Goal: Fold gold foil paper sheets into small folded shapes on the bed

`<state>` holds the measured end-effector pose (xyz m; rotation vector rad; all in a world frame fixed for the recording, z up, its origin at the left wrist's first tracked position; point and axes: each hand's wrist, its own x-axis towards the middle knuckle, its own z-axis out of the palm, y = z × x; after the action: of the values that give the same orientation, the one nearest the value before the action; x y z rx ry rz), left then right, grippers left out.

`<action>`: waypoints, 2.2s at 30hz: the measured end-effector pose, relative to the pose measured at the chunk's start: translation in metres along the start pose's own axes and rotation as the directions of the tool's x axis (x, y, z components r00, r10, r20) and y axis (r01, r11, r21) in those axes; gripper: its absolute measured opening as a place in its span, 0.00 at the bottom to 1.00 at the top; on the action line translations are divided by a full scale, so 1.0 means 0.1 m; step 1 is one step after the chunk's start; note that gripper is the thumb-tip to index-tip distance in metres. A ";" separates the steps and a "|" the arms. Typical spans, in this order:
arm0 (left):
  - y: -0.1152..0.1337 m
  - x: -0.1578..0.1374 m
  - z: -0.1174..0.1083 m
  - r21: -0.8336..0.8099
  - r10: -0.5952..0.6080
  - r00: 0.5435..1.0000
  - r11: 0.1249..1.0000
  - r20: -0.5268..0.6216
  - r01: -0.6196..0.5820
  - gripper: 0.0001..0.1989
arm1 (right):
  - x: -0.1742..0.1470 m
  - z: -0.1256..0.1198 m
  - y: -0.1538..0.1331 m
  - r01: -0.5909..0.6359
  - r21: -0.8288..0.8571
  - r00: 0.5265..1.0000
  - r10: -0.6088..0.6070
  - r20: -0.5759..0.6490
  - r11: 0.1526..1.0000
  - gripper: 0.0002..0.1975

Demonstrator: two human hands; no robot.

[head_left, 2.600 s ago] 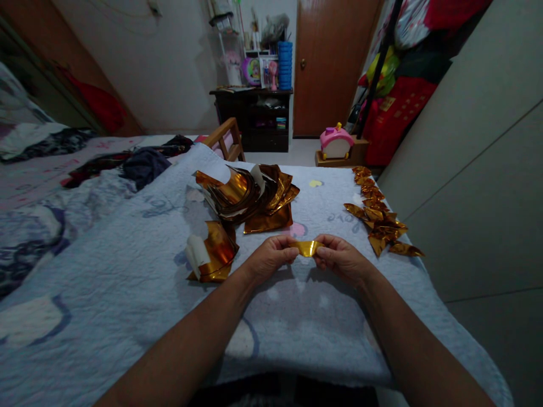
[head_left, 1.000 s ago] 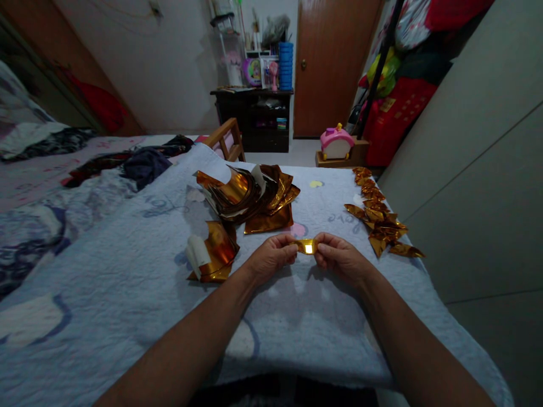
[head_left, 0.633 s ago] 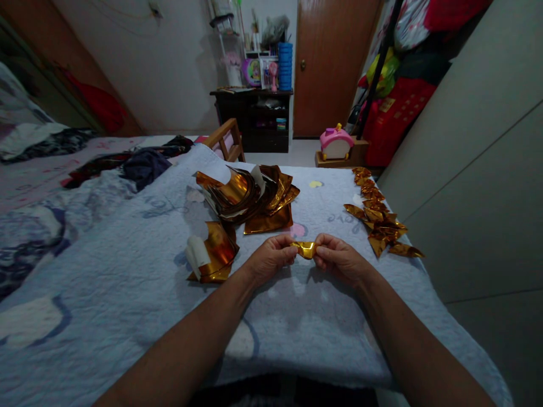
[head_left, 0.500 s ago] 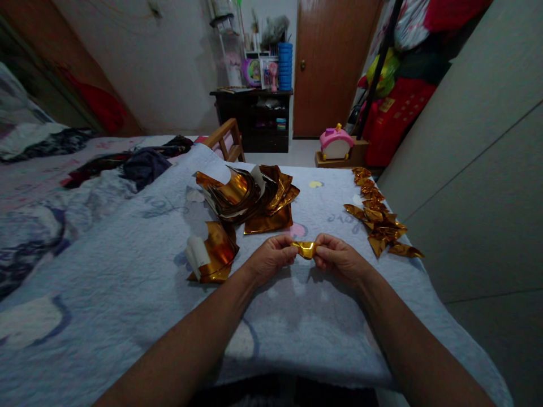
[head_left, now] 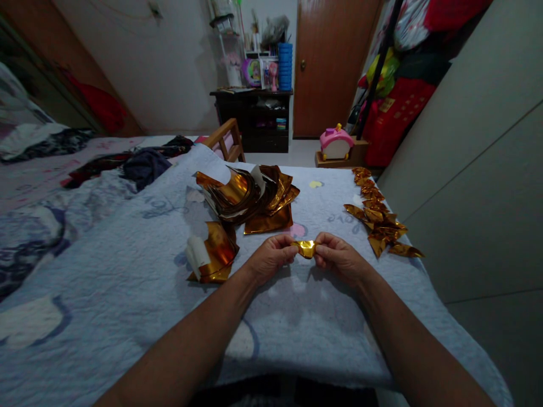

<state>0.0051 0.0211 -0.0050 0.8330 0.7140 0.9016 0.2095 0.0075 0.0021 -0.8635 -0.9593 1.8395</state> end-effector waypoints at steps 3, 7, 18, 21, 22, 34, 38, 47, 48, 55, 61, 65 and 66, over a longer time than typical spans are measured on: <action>0.01 0.00 0.01 0.010 0.006 1.000 1.000 -0.014 -0.006 0.18 | 0.01 -0.01 0.02 0.016 -0.006 1.000 -0.016 -0.002 1.000 0.16; 0.02 -0.01 0.02 0.023 0.007 1.000 1.000 -0.023 -0.007 0.18 | 0.01 0.00 0.01 0.034 -0.021 0.999 -0.034 -0.004 0.999 0.16; 0.02 -0.01 0.05 -0.045 0.052 0.998 0.998 -0.034 -0.054 0.19 | 0.00 0.01 0.00 0.044 -0.035 0.999 -0.044 0.002 0.998 0.14; 0.01 0.00 0.05 -0.032 0.073 0.997 0.997 -0.028 -0.074 0.19 | 0.01 0.00 0.01 0.056 -0.050 0.998 -0.056 0.004 0.997 0.13; 0.00 0.00 0.04 -0.022 0.081 0.996 0.996 -0.029 -0.082 0.19 | 0.01 0.00 0.01 0.059 -0.055 0.998 -0.059 0.001 0.997 0.13; -0.02 0.02 0.02 0.142 0.183 0.983 0.973 0.013 -0.183 0.31 | -0.01 0.04 0.00 0.178 -0.328 0.970 -0.222 -0.102 0.928 0.04; -0.05 0.02 0.04 0.194 0.185 0.982 0.963 0.033 -0.188 0.29 | 0.00 0.04 0.01 0.181 -0.387 0.972 -0.223 -0.068 0.904 0.04; -0.05 0.02 0.08 0.165 0.216 0.976 0.962 0.030 -0.218 0.23 | -0.02 0.06 0.00 0.176 -0.365 0.974 -0.216 -0.073 0.914 0.09; -0.05 0.02 0.08 0.169 0.221 0.975 0.960 0.030 -0.223 0.22 | -0.02 0.07 -0.01 0.177 -0.347 0.973 -0.217 -0.079 0.921 0.11; -0.07 0.02 0.05 0.365 0.274 0.958 0.887 0.078 -0.284 0.19 | -0.02 0.08 -0.01 0.124 -0.337 0.975 -0.178 -0.136 0.933 0.11; -0.09 0.01 0.02 0.614 0.349 0.922 0.695 0.167 -0.374 0.15 | 0.00 0.05 0.02 0.096 -0.355 0.982 -0.148 -0.121 0.930 0.11; -0.11 0.00 0.02 0.661 0.377 0.911 0.642 0.168 -0.387 0.16 | 0.01 0.05 0.03 0.086 -0.365 0.981 -0.143 -0.133 0.927 0.08; -0.11 0.00 0.02 0.668 0.372 0.914 0.639 0.165 -0.381 0.16 | 0.02 0.06 0.03 0.078 -0.367 0.980 -0.139 -0.142 0.927 0.08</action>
<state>0.0113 0.0163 -0.0132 1.7163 0.9007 1.0055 0.2029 0.0065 0.0015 -1.1408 -1.2334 1.4927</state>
